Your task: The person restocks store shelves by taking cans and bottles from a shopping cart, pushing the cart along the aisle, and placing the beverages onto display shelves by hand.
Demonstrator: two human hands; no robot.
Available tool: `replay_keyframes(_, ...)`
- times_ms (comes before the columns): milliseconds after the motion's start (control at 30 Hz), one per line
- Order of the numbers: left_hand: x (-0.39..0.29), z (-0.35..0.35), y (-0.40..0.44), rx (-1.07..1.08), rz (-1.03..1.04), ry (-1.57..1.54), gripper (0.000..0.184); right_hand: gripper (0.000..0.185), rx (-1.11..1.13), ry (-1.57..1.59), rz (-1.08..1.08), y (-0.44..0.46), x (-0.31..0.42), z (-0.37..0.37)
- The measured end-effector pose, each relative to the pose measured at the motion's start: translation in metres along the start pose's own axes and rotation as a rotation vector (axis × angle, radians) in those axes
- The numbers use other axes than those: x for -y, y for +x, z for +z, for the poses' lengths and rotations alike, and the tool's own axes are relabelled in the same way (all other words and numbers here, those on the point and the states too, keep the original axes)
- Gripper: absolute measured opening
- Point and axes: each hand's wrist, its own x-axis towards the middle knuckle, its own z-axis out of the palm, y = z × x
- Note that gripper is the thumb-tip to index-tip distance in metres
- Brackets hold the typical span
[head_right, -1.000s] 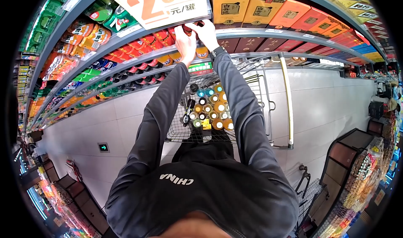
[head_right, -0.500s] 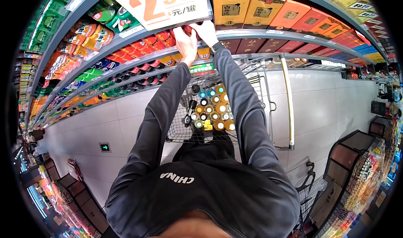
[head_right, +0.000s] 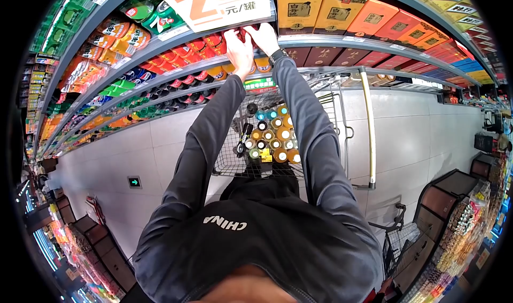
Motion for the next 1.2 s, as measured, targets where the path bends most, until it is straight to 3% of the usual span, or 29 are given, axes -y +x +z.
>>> replay_keyframes(67, 0.008, 0.001, -0.005, -0.014, 0.006, -0.045, 0.046, 0.061, -0.046, 0.141, -0.058, -0.007, -0.017, 0.008)
replay_keyframes(100, 0.009, -0.001, -0.01, 0.01, -0.017, -0.054, 0.045, 0.065, -0.032, 0.076, 0.071, -0.021, 0.005, 0.002)
replay_keyframes(233, 0.02, -0.012, -0.05, 0.125, -0.178, -0.062, 0.038, 0.087, -0.108, 0.223, 0.185, -0.072, -0.029, 0.015)
replay_keyframes(333, 0.033, -0.025, -0.105, 0.128, -0.211, -0.136, 0.028, 0.066, -0.163, 0.238, 0.263, -0.137, -0.07, 0.025)
replay_keyframes(400, 0.037, -0.044, -0.149, 0.16, -0.243, -0.146, 0.022, 0.048, -0.032, 0.139, 0.416, -0.192, -0.05, 0.01)
replay_keyframes(467, 0.054, -0.064, -0.196, 0.301, -0.274, -0.074, 0.015, 0.034, 0.103, 0.095, 0.471, -0.263, -0.105, 0.009)
replay_keyframes(533, 0.071, -0.086, -0.258, 0.422, -0.452, -0.145, 0.014, 0.027, 0.261, 0.437, 0.76, -0.33, -0.099, -0.004)
replay_keyframes(600, 0.122, -0.108, -0.321, 0.651, -0.475, -0.234, 0.016, 0.022, 0.313, 0.424, 1.012, -0.378, -0.064, -0.024)
replay_keyframes(667, 0.124, -0.136, -0.365, 0.642, -0.623, -0.064, 0.014, 0.022, 0.371, 0.375, 1.143, -0.429, -0.074, -0.038)
replay_keyframes(700, 0.157, -0.142, -0.411, 0.52, -0.647, -0.122, 0.015, 0.024, 0.353, 0.364, 1.172, -0.451, -0.079, -0.043)
replay_keyframes(733, 0.188, -0.151, -0.448, 0.574, -0.811, 0.016, 0.016, 0.027, 0.44, 0.415, 1.13, -0.485, -0.121, -0.05)
replay_keyframes(800, 0.215, -0.172, -0.499, 0.55, -0.844, -0.036, 0.017, 0.029, 0.397, 0.323, 1.158, -0.509, -0.113, -0.066)
replay_keyframes(833, 0.206, -0.187, -0.498, 0.638, -0.818, 0.082, 0.017, 0.029, 0.361, 0.294, 1.203, -0.517, -0.107, -0.072)
replay_keyframes(867, 0.174, -0.2, -0.481, 0.649, -0.89, -0.015, 0.023, 0.029, 0.328, 0.263, 1.23, -0.517, -0.109, -0.074)
replay_keyframes(967, 0.174, -0.211, -0.487, 0.676, -1.053, 0.031, 0.023, 0.031, 0.313, 0.265, 1.279, -0.526, -0.113, -0.082)
replay_keyframes(1067, 0.188, -0.213, -0.505, 0.652, -1.212, -0.176, 0.022, 0.03, 0.352, 0.222, 1.259, -0.534, -0.119, -0.082)
replay_keyframes(1200, 0.179, -0.208, -0.515, 0.678, -1.097, -0.129, 0.019, 0.031, 0.375, 0.22, 1.281, -0.545, -0.116, -0.079)
